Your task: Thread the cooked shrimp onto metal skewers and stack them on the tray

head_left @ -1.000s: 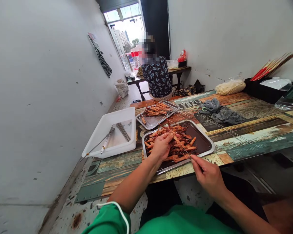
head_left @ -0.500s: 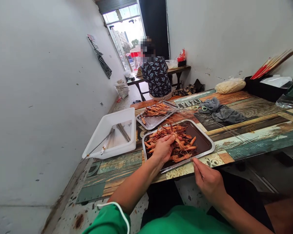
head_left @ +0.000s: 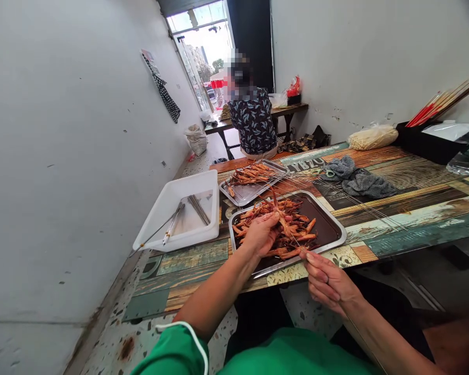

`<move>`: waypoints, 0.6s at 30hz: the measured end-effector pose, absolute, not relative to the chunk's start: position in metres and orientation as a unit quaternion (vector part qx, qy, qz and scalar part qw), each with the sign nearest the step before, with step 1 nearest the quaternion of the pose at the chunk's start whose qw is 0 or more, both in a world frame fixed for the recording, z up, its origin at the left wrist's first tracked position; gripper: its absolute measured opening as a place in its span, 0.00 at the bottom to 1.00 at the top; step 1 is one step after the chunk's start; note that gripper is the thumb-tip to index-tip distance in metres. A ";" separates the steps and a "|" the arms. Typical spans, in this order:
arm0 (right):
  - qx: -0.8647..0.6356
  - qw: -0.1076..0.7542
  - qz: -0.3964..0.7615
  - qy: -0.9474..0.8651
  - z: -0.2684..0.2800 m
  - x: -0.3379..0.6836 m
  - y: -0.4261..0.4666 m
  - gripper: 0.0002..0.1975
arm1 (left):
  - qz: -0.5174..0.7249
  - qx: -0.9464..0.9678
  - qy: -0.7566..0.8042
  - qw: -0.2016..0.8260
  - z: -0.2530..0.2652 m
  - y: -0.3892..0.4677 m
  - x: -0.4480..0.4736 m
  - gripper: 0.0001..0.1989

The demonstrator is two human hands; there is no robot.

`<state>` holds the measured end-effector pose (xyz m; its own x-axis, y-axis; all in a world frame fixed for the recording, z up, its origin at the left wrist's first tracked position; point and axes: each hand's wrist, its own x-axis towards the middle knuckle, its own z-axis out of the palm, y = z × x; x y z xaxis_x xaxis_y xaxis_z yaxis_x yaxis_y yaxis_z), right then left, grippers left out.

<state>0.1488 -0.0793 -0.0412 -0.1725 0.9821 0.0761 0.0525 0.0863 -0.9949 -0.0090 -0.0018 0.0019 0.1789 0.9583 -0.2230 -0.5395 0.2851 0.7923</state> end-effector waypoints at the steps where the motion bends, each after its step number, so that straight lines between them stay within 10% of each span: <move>1: -0.457 0.468 0.487 -0.579 -0.042 0.149 -0.079 0.19 | 0.526 0.286 0.367 0.712 0.002 -0.002 -0.009 0.05; 9: -0.499 0.523 0.343 -0.600 -0.053 0.149 -0.077 0.13 | 0.545 0.293 0.373 0.691 0.002 -0.002 -0.007 0.07; 18: -0.439 0.473 0.516 -0.564 -0.035 0.137 -0.075 0.19 | 0.534 0.288 0.371 0.703 0.005 0.001 -0.012 0.05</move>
<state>0.1375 -0.0745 -0.0354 -0.1677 0.9825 0.0806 0.0059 0.0828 -0.9965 -0.0121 0.0009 0.0046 0.1540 0.9647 -0.2136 -0.5382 0.2632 0.8007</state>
